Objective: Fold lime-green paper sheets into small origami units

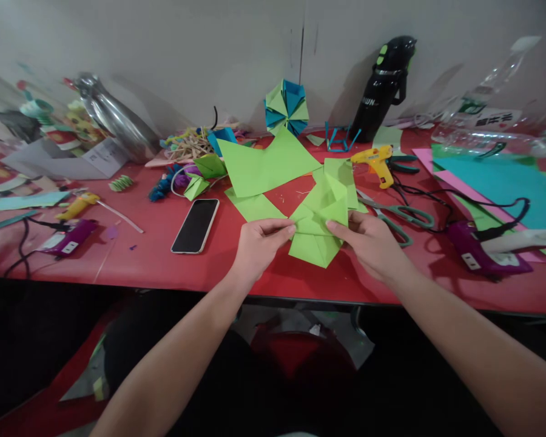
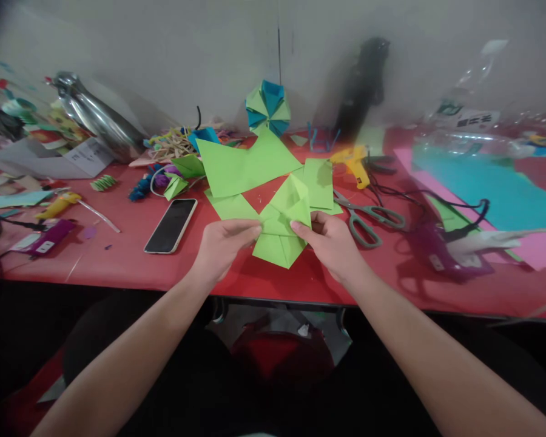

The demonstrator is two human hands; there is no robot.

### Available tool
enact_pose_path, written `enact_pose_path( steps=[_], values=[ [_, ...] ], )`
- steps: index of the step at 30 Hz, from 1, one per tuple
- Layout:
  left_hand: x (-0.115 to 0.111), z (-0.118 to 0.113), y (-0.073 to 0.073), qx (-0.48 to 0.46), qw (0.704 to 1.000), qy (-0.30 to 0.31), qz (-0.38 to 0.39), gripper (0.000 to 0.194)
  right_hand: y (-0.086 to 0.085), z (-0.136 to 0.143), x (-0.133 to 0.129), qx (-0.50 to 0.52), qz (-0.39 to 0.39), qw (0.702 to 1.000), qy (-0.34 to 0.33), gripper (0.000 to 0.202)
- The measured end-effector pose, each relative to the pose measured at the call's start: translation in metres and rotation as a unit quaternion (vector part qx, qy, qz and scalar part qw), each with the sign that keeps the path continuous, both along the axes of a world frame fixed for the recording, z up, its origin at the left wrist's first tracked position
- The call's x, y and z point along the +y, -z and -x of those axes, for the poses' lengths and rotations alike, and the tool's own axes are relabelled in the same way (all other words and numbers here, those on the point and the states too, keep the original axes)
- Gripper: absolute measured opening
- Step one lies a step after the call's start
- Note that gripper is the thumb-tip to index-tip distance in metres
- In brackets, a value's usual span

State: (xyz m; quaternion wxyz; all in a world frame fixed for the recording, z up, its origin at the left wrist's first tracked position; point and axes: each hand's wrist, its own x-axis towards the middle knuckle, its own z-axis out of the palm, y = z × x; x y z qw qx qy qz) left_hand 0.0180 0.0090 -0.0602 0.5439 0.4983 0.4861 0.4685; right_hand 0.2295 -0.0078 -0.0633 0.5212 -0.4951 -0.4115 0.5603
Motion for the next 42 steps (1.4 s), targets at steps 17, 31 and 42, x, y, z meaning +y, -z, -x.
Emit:
enact_pose_path(
  steps=[17,31,42],
  values=[
    [0.009,0.011,-0.003,0.014,0.998,-0.036,-0.049,0.035,-0.010,-0.024,0.007,-0.043,-0.031,0.998,-0.041,0.035],
    [0.008,0.009,-0.004,0.001,0.996,-0.029,-0.080,0.036,-0.009,-0.023,0.007,-0.184,-0.050,0.979,-0.078,0.035],
    [0.011,0.011,-0.004,-0.044,0.997,-0.027,-0.056,0.039,-0.010,-0.018,0.007,-0.179,-0.100,0.974,-0.099,0.030]
  ],
)
